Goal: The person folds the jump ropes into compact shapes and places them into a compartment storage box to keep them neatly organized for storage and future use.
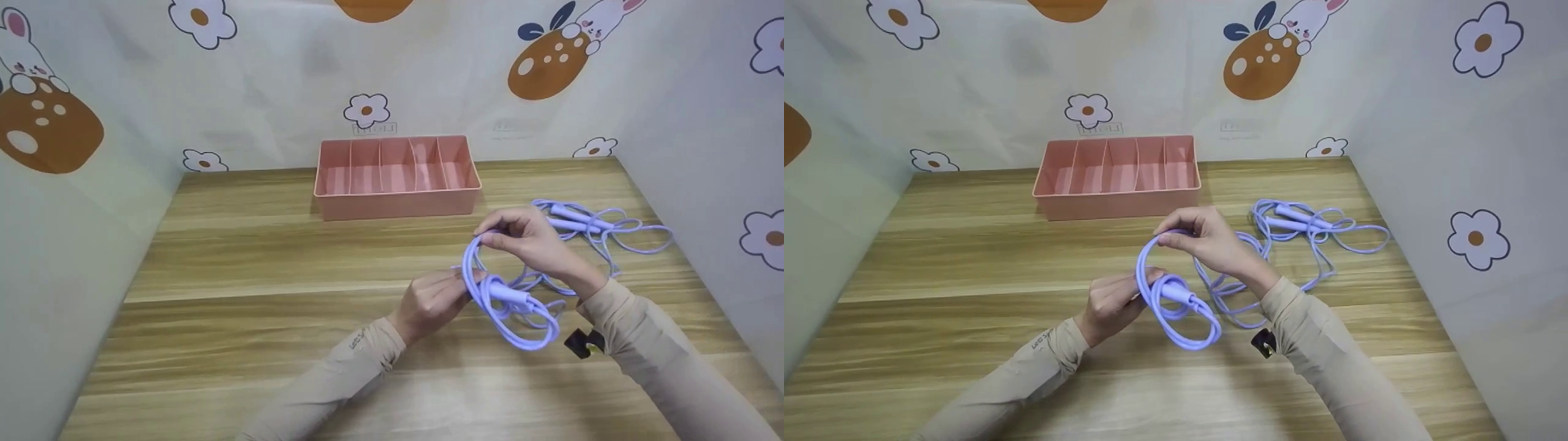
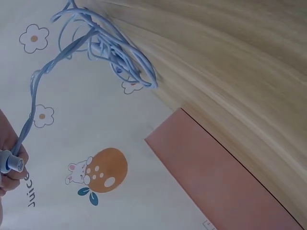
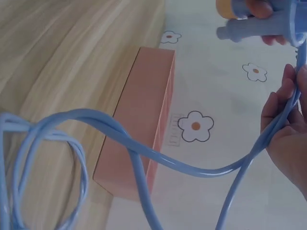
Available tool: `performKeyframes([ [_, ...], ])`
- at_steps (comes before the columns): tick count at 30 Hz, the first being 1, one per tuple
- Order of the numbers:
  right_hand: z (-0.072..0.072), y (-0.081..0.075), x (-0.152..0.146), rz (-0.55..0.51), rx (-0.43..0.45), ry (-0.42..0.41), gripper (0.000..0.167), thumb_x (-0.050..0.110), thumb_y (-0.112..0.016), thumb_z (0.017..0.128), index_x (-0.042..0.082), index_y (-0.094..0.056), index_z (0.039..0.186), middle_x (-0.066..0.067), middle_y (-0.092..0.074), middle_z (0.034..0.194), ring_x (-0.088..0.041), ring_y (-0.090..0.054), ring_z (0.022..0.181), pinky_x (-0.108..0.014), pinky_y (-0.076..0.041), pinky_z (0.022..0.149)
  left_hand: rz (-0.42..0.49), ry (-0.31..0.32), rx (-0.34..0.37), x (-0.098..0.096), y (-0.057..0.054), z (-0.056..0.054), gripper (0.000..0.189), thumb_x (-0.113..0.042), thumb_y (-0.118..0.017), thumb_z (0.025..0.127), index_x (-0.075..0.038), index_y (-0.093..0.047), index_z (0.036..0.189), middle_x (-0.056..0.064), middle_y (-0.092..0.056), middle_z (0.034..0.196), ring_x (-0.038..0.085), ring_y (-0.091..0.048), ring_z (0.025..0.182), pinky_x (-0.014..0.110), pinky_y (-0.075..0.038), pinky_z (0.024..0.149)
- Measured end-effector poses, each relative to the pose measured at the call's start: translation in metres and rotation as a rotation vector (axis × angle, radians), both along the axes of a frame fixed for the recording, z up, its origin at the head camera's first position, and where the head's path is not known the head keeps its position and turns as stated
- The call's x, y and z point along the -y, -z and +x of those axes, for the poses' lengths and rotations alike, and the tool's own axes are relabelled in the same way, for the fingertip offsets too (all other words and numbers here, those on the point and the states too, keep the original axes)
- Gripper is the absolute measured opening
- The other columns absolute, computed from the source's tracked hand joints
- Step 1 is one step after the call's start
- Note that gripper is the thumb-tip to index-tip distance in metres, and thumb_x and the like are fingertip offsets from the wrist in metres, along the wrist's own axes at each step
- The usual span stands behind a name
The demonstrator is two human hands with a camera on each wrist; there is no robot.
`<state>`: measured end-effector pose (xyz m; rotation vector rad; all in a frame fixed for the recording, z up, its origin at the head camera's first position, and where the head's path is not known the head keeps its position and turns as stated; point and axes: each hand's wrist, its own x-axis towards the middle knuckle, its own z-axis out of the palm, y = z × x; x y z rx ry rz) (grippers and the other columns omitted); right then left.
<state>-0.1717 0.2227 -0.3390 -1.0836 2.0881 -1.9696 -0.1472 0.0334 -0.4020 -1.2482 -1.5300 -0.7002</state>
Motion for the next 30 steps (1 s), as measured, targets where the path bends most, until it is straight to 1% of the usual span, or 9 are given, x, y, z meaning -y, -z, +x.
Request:
performKeyframes([
  [6, 0.004, 0.016, 0.003, -0.064, 0.057, 0.208, 0.016, -0.003, -0.058, 0.084, 0.01, -0.068, 0.088, 0.002, -0.067, 0.077, -0.006, -0.061, 0.07, -0.016, -0.049, 0.062, 0.096, 0.046, 0.062, 0.0, -0.006, 0.004, 0.011, -0.004, -0.064, 0.082, 0.005, -0.065, 0.089, 0.013, -0.069, 0.086, 0.019, -0.067, 0.081, 0.02, -0.05, 0.083],
  [10, 0.009, 0.027, 0.007, -0.097, 0.046, 0.224, 0.017, -0.002, -0.057, 0.085, 0.009, -0.069, 0.091, 0.003, -0.068, 0.079, -0.006, -0.06, 0.07, -0.016, -0.048, 0.06, 0.13, 0.051, 0.07, -0.002, -0.009, 0.005, 0.013, -0.004, -0.066, 0.081, 0.006, -0.064, 0.09, 0.014, -0.069, 0.086, 0.02, -0.067, 0.081, 0.021, -0.051, 0.082],
  [14, 0.012, 0.037, 0.01, -0.091, -0.022, 0.237, 0.021, -0.003, -0.056, 0.086, 0.009, -0.07, 0.096, 0.004, -0.069, 0.087, -0.006, -0.062, 0.076, -0.015, -0.051, 0.065, 0.181, 0.029, 0.123, -0.002, -0.006, 0.002, 0.016, -0.003, -0.069, 0.078, 0.005, -0.064, 0.09, 0.014, -0.069, 0.085, 0.019, -0.067, 0.078, 0.021, -0.052, 0.08],
  [17, 0.014, 0.047, 0.01, 0.033, -0.149, 0.306, 0.025, -0.008, -0.053, 0.085, 0.001, -0.067, 0.105, 0.0, -0.068, 0.096, -0.009, -0.062, 0.086, -0.017, -0.051, 0.075, 0.225, -0.012, 0.191, 0.0, -0.002, -0.002, 0.018, -0.002, -0.071, 0.075, 0.004, -0.064, 0.09, 0.013, -0.069, 0.085, 0.017, -0.067, 0.076, 0.019, -0.053, 0.078],
  [20, 0.019, 0.055, 0.011, 0.232, -0.276, 0.445, 0.025, -0.009, -0.053, 0.083, -0.006, -0.064, 0.106, -0.008, -0.068, 0.099, -0.013, -0.062, 0.09, -0.021, -0.05, 0.08, 0.277, -0.039, 0.266, 0.002, 0.002, -0.007, 0.019, -0.001, -0.072, 0.073, 0.004, -0.064, 0.09, 0.014, -0.069, 0.085, 0.018, -0.067, 0.076, 0.018, -0.052, 0.077],
  [23, 0.026, 0.06, 0.013, 0.381, -0.251, 0.527, 0.018, -0.007, -0.054, 0.083, -0.005, -0.066, 0.096, -0.013, -0.068, 0.085, -0.013, -0.061, 0.077, -0.024, -0.05, 0.07, 0.331, -0.062, 0.317, 0.002, 0.006, -0.012, 0.022, 0.0, -0.074, 0.07, 0.005, -0.064, 0.089, 0.016, -0.068, 0.084, 0.02, -0.067, 0.075, 0.017, -0.052, 0.076],
  [26, 0.031, 0.062, 0.017, 0.46, -0.179, 0.518, 0.014, 0.0, -0.055, 0.087, -0.001, -0.068, 0.093, -0.008, -0.066, 0.078, -0.01, -0.056, 0.067, -0.024, -0.049, 0.06, 0.387, -0.106, 0.343, 0.002, 0.009, -0.017, 0.024, 0.001, -0.076, 0.067, 0.006, -0.064, 0.087, 0.016, -0.068, 0.081, 0.021, -0.067, 0.071, 0.016, -0.053, 0.071],
  [28, 0.032, 0.064, 0.021, 0.482, -0.197, 0.503, 0.017, 0.004, -0.055, 0.089, 0.0, -0.066, 0.101, -0.007, -0.067, 0.082, -0.011, -0.059, 0.067, -0.023, -0.051, 0.058, 0.417, -0.144, 0.367, 0.003, 0.01, -0.02, 0.025, 0.001, -0.077, 0.066, 0.006, -0.064, 0.087, 0.016, -0.068, 0.08, 0.02, -0.067, 0.069, 0.017, -0.054, 0.069],
  [30, 0.033, 0.066, 0.023, 0.499, -0.272, 0.488, 0.022, 0.006, -0.056, 0.088, 0.0, -0.065, 0.108, -0.005, -0.068, 0.087, -0.011, -0.062, 0.073, -0.022, -0.053, 0.061, 0.44, -0.181, 0.393, 0.004, 0.011, -0.023, 0.025, -0.001, -0.077, 0.067, 0.007, -0.064, 0.087, 0.016, -0.068, 0.079, 0.02, -0.067, 0.069, 0.018, -0.054, 0.068],
])
